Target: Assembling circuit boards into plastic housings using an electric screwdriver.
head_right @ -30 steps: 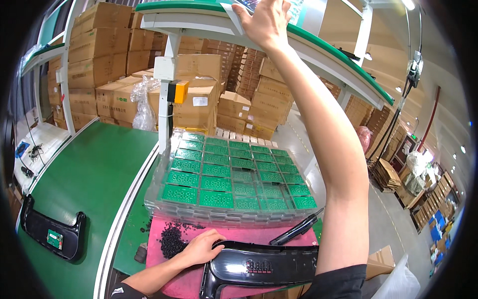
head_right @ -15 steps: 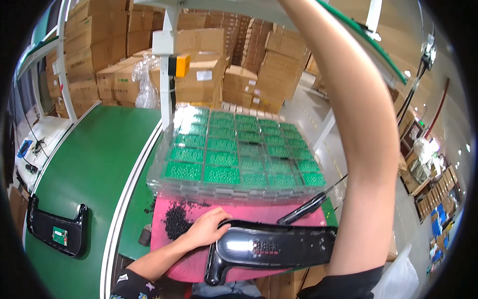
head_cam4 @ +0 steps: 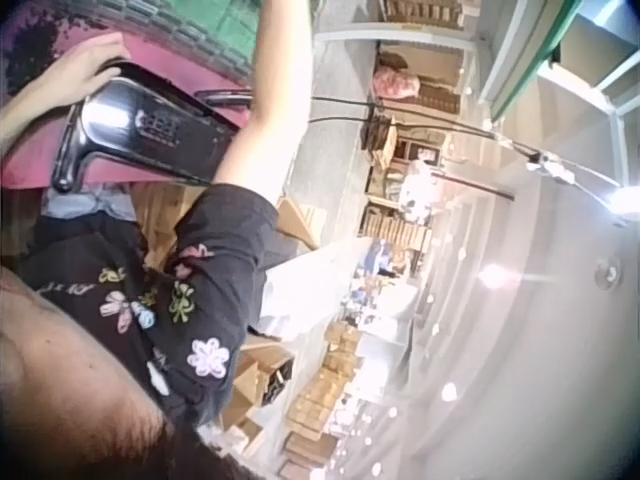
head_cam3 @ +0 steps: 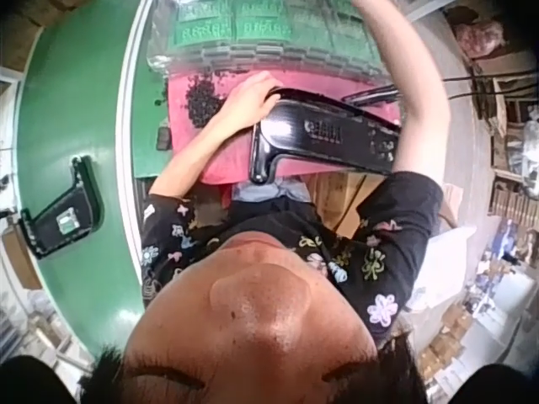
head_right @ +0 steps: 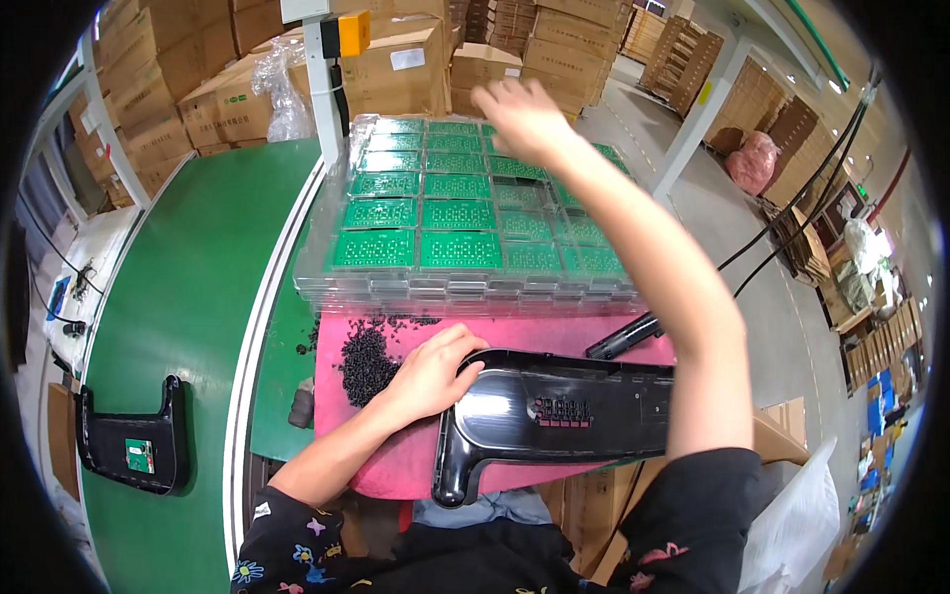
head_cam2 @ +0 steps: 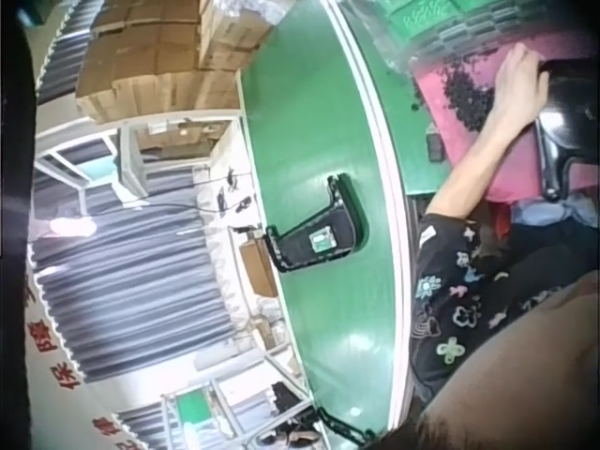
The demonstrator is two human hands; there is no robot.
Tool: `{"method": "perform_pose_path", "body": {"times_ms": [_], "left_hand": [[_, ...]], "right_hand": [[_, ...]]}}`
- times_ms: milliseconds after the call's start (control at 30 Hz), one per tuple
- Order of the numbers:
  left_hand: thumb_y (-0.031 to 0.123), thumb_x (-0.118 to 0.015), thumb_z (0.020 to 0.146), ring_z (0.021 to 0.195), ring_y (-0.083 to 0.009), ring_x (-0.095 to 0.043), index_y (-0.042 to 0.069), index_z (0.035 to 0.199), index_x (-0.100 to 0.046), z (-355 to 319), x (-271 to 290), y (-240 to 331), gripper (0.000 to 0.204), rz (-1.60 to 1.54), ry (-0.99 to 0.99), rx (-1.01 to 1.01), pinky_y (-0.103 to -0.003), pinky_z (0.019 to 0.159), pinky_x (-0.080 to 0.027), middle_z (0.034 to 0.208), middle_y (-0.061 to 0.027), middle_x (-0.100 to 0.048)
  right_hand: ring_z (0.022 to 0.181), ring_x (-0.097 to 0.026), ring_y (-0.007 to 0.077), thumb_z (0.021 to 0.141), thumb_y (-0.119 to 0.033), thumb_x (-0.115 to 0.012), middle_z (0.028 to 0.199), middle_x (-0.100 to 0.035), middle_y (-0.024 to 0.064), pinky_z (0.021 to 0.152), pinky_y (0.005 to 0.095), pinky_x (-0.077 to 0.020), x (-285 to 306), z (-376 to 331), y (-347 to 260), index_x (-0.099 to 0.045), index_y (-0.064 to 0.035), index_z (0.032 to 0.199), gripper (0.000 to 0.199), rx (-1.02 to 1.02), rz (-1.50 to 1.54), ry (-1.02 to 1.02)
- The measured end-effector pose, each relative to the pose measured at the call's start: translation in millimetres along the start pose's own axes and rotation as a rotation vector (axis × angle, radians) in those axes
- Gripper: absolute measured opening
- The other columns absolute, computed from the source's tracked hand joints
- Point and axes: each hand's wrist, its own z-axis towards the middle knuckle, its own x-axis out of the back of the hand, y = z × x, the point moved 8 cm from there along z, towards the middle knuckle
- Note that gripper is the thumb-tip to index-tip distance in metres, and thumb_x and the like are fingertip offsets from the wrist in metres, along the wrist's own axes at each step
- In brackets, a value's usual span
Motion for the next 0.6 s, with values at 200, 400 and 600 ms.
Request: {"method": "perform_pose_path", "body": {"times_ms": [200, 400, 600], "left_hand": [[0.013, -0.064, 0.089, 0.102, -0.0381, -0.062, 0.0, 0.111, -0.062, -5, 4, -2, 0.026, -0.005, 0.006, 0.004, -0.045, 0.088, -0.051, 0.104, -0.0162, -0.061], [0.009, -0.063, 0.087, 0.1, -0.038, -0.063, 0.0, 0.109, -0.062, -1, 5, -1, 0.024, -0.029, -0.028, 0.025, -0.045, 0.087, -0.051, 0.102, -0.0169, -0.061], [0.006, -0.061, 0.077, 0.09, -0.037, -0.061, -0.001, 0.097, -0.052, 1, -1, 5, 0.023, -0.058, -0.112, -0.017, -0.044, 0.079, -0.05, 0.091, -0.0172, -0.058]], "right_hand": [[0.141, -0.038, 0.0314, 0.078, -0.004, -0.071, 0.15, -0.045, 0.0117, 0.113, 0.0488, -0.0338, -127, -56, 8, -0.032, -0.0146, 0.151, 0.083, -0.413, 0.191, -0.462], [0.14, -0.039, 0.0321, 0.078, 0.003, -0.063, 0.146, -0.048, 0.0152, 0.114, 0.0499, -0.0321, -164, -54, 26, -0.028, -0.0168, 0.153, 0.085, -0.464, 0.318, -0.444], [0.13, -0.049, 0.0337, 0.077, -0.001, -0.065, 0.137, -0.054, 0.018, 0.109, 0.0499, -0.0379, -180, -54, 43, -0.033, -0.0176, 0.15, 0.082, -0.548, 0.403, -0.333]]}}
